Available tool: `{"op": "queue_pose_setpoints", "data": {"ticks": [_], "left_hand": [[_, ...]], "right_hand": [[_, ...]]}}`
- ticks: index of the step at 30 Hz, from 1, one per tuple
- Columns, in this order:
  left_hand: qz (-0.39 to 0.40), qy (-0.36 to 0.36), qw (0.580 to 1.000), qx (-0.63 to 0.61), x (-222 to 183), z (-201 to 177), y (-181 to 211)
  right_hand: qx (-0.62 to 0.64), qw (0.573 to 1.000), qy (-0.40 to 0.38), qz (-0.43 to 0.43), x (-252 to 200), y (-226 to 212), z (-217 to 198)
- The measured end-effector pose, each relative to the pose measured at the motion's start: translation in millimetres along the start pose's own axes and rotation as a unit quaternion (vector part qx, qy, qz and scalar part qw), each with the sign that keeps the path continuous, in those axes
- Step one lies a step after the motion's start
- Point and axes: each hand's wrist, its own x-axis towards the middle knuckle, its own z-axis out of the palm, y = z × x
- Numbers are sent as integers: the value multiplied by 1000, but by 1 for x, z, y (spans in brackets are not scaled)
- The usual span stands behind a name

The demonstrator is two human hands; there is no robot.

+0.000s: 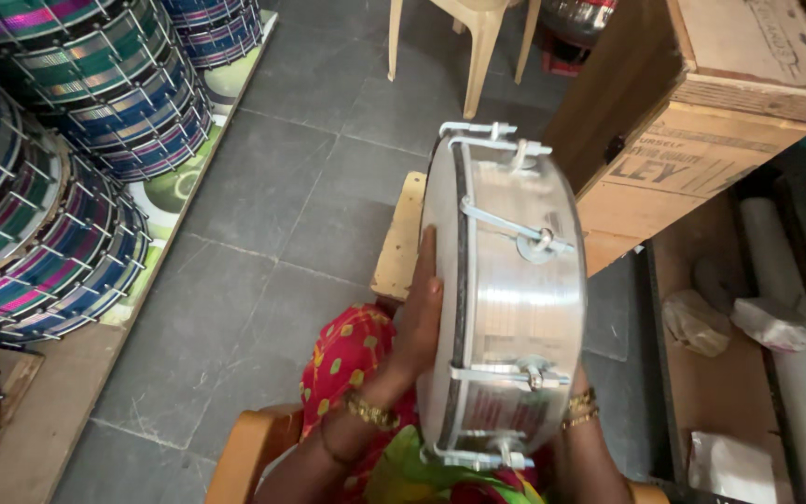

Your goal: The person tightens and secures the metal lugs around the rim of a snare drum using a small wrench, turning the tool repeatedly on each bolt while holding the drum steady with their other hand.

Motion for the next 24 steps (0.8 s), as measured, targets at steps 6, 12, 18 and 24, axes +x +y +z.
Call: {"op": "queue_pose_setpoints", "data": {"ticks": [6, 12, 18, 24], "left_hand": [[19, -21, 999, -16, 35, -2, -10], [-18, -17, 1000, -9, 46, -4, -34], [13, -15, 997, -72, 58, -9, -11], [99, -29, 994, -38, 42, -12, 81]], "right_hand": [[73, 995, 58, -23, 43, -24, -2], [52, 988, -138, -33, 75, -32, 23], [86, 996, -11, -38, 49, -30, 73], [19, 980, -25, -196, 45, -46, 169]]}}
